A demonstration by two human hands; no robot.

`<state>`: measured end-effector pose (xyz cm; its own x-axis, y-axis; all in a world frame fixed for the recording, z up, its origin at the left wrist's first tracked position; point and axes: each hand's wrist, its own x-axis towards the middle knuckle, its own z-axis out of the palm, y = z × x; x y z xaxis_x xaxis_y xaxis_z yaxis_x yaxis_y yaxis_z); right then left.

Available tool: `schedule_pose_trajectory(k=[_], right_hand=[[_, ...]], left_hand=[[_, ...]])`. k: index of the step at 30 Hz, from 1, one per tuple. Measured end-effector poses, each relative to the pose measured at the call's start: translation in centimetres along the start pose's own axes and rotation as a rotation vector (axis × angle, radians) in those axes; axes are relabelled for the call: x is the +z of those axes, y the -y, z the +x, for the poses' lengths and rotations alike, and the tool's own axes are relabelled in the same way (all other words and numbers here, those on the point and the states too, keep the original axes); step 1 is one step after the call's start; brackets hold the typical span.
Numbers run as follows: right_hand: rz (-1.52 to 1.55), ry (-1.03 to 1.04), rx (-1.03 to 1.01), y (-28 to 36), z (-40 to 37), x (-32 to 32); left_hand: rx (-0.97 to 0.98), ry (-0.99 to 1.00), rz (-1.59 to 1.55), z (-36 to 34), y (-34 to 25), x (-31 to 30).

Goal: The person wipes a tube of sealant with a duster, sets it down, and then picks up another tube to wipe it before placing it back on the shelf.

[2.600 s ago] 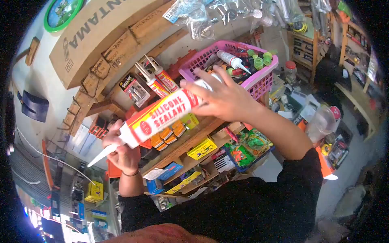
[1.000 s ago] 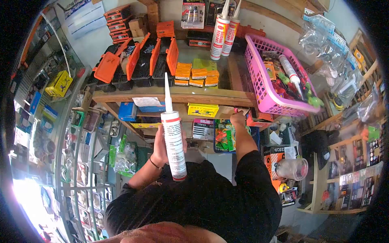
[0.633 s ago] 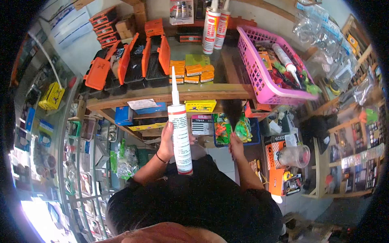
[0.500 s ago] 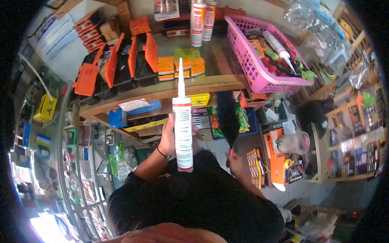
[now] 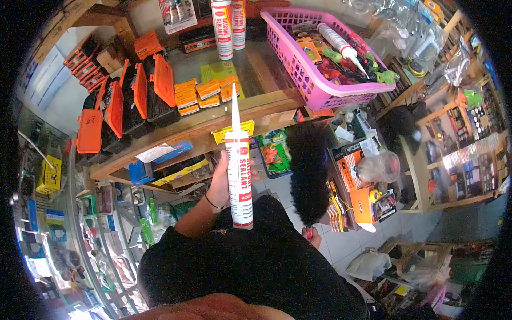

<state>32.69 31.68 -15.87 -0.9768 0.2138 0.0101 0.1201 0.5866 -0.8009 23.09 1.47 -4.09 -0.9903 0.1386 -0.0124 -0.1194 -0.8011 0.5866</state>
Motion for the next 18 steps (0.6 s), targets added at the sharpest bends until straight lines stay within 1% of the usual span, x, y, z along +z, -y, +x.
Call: schedule_pose_trajectory(k=[1, 2, 3, 4, 5, 6, 7, 9, 10, 12, 13, 14, 15, 16, 17, 18], right_hand=[[0.005, 0.001, 0.003, -0.5, 0.4, 0.6], [0.130, 0.008, -0.043, -1.2, 1.3, 1.6], [0.255, 0.017, -0.090, -0.9, 2.3, 2.3], [0.259, 0.021, -0.094, -0.6, 3.1, 2.4], [0.213, 0.086, -0.123, 0.6, 4.1, 2.3], [0.165, 0.153, -0.153, 2.0, 5.0, 2.1], [0.166, 0.164, -0.159, 3.5, 5.8, 1.8], [0.124, 0.145, -0.442, 6.5, 6.9, 1.5], [0.130, 0.157, -0.454, 6.9, 7.2, 1.6], [0.323, 0.192, -0.345, 7.2, 7.8, 1.7], [0.329, 0.200, -0.356, 6.9, 8.2, 1.7], [0.285, 0.289, -0.369, 6.3, 8.7, 1.5], [0.239, 0.377, -0.378, 6.0, 9.1, 1.3], [-0.159, 0.126, -0.993, 7.0, 9.8, 0.7], [-0.155, 0.123, -1.001, 7.5, 10.1, 0.4], [-0.096, 0.263, -0.916, 8.1, 10.3, 0.2]], left_hand=[[0.017, -0.138, 0.038, 0.0, -0.1, 0.7], [0.004, -0.050, -0.051, 0.1, -0.1, 0.3], [0.008, -0.051, -0.046, 0.0, -0.4, 0.4], [-0.066, -0.024, -0.092, -0.2, -0.9, 0.4], [-0.138, 0.003, -0.139, -0.4, -1.2, 0.4], [-0.129, -0.003, -0.139, -0.5, -1.2, 0.4], [-0.100, -0.016, -0.161, -0.6, -1.0, 0.2], [-0.037, -0.043, -0.203, -0.8, -0.8, 0.0], [-0.028, -0.159, -0.137, -0.6, -0.9, 0.0], [0.024, -0.132, -0.117, 0.0, -1.2, -0.5], [0.055, -0.100, -0.101, 0.3, -1.4, -0.7], [0.098, -0.150, -0.127, 0.6, -2.0, 0.9], [0.107, -0.152, -0.125, 1.2, -2.3, 1.3], [0.161, -0.082, -0.091, 1.9, -2.7, 1.6], [0.215, -0.009, -0.053, 2.7, -3.2, 2.0], [0.213, -0.053, -0.094, 3.6, -3.7, 2.7]])
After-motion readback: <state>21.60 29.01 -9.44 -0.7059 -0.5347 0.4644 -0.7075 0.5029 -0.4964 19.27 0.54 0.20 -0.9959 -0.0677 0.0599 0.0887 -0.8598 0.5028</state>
